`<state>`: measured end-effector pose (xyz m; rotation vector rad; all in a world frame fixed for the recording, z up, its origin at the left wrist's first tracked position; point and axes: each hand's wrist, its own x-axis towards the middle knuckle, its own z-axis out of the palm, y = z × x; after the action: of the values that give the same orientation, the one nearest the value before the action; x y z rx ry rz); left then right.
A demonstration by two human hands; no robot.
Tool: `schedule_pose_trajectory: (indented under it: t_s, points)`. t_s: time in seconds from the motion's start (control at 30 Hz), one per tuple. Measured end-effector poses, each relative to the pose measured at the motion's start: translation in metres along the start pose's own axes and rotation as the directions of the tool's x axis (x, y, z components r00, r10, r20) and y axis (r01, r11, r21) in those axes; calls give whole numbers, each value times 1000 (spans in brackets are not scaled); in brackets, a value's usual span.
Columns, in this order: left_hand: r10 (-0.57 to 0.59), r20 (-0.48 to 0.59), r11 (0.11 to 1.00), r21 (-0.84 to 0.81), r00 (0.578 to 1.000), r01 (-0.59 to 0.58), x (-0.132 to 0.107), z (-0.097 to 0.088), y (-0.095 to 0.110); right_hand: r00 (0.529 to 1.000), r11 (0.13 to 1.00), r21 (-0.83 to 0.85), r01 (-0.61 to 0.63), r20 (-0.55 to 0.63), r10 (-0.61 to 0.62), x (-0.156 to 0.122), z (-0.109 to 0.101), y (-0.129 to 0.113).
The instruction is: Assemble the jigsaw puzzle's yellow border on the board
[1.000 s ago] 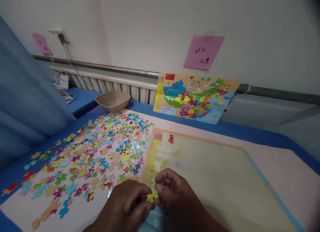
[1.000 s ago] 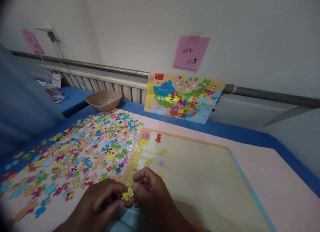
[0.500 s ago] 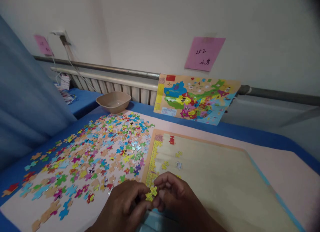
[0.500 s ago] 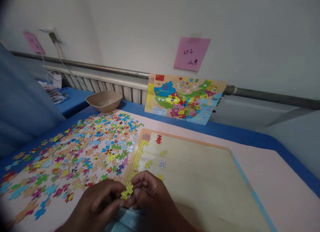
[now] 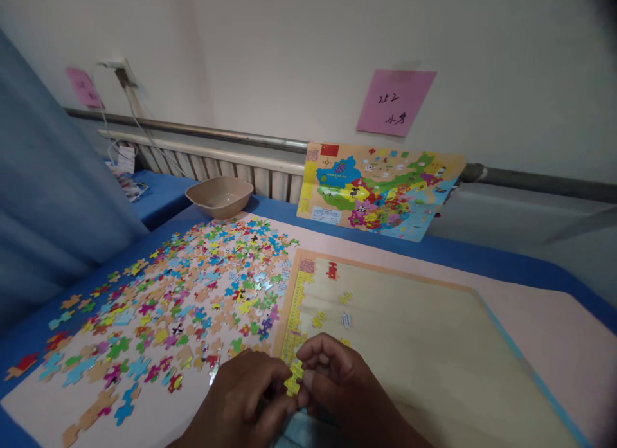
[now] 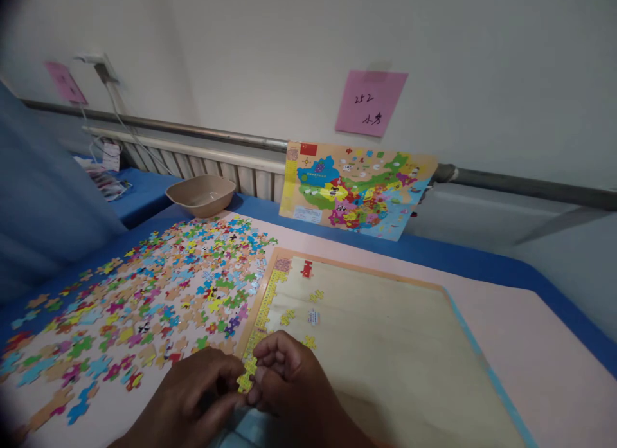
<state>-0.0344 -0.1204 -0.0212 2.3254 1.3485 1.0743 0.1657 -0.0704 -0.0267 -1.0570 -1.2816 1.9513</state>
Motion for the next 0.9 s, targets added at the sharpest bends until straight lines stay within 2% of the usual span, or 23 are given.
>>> schedule_pose_trajectory:
  t_s: [0.1, 0.2, 0.23, 0.3, 0.4, 0.5, 0.6, 0.67, 0.77, 0.9]
  points:
    - [58, -23, 996, 68, 998, -56, 0, 2, 0, 1000, 997, -74, -15, 4, 15, -2, -1, 0]
    - [29, -47, 994, 103, 998, -24, -3, 5, -1, 991, 939, -324, 113, -32, -131, -5, -7, -4]
    - [-13, -49, 994, 107, 999, 18, -4, 6, -2, 976, 876, -450, 173, -44, -215, -6, -10, -5]
    - [-109, -26, 986, 122, 994, 111, -8, 7, -4, 924, 695, -666, 269, -25, -382, -8, -16, -9]
    - [-199, 67, 965, 185, 978, 184, -11, 9, -5, 863, 448, -816, 365, 117, -491, -10, -21, -12]
    - [-234, 83, 954, 209, 969, 213, -10, 8, -4, 874, 289, -883, 369, 224, -432, -9, -19, -12]
    - [-249, 119, 959, 171, 961, 227, -8, 7, -4, 900, 184, -934, 306, 221, -376, -6, -13, -10]
    - [-260, 158, 956, 179, 953, 231, -7, 6, -3, 901, 126, -950, 287, 223, -373, -4, -9, -10]
    - [-285, 180, 945, 219, 941, 244, -5, 5, -3, 900, 76, -955, 286, 240, -365, -2, -5, -10]
    - [-286, 209, 943, 232, 935, 237, -5, 5, -2, 912, 59, -958, 279, 246, -328, -3, -3, -13]
